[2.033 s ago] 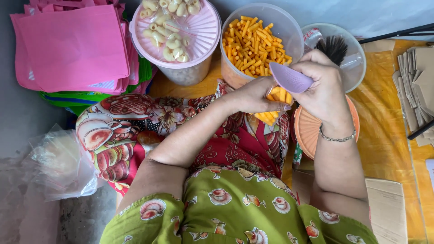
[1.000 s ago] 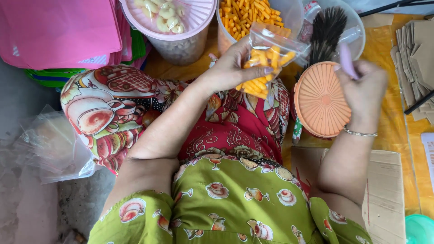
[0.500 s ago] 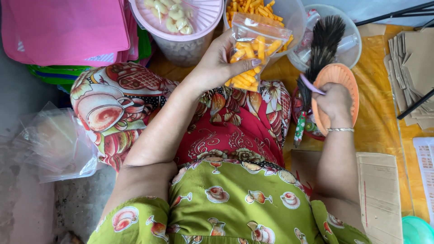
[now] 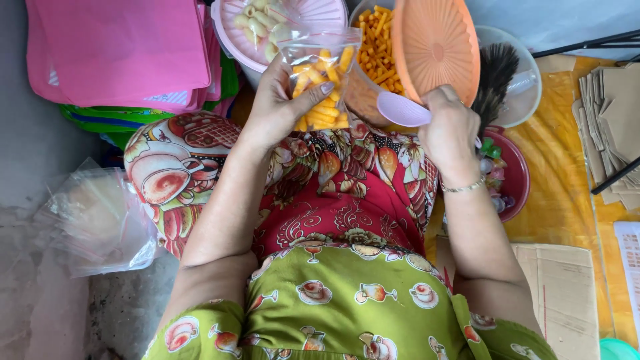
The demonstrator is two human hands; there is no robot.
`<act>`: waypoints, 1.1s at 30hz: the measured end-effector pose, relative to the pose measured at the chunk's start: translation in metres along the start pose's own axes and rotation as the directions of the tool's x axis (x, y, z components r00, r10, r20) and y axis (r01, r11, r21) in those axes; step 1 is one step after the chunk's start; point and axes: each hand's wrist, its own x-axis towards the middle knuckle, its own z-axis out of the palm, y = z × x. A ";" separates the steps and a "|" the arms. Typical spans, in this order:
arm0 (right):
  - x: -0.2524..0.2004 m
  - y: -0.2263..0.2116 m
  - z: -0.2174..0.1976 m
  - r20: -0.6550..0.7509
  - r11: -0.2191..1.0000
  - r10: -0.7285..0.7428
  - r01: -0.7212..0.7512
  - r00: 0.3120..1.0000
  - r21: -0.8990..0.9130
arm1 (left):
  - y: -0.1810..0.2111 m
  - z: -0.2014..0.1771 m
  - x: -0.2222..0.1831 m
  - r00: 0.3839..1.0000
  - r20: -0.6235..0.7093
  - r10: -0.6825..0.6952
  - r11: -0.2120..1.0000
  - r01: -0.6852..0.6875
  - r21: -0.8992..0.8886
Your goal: The person scoops orange snack sticks from a container into small clear plastic bags using a pink scoop, then seals the bags. Later, the person scoops colorful candies from a red bowl into another small bag and seals it.
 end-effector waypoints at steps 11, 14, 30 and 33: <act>0.044 -0.005 0.063 0.177 0.986 -0.026 0.055 0.984 -0.160 | -0.007 -0.044 -0.010 0.979 -0.186 -0.078 0.997 0.074 -0.028; 0.047 -0.009 0.053 0.237 0.999 0.038 -0.030 0.971 -0.035 | -0.011 -0.047 -0.007 0.978 -0.183 -0.097 0.993 0.084 -0.079; 0.156 0.062 0.041 -0.204 0.971 -0.221 0.235 0.954 0.046 | -0.020 -0.056 -0.004 0.980 -0.170 -0.099 0.993 0.087 -0.079; 0.161 0.056 0.105 -0.033 0.995 0.018 -0.014 0.999 0.100 | -0.025 -0.055 -0.005 0.980 -0.172 -0.105 0.992 0.092 -0.081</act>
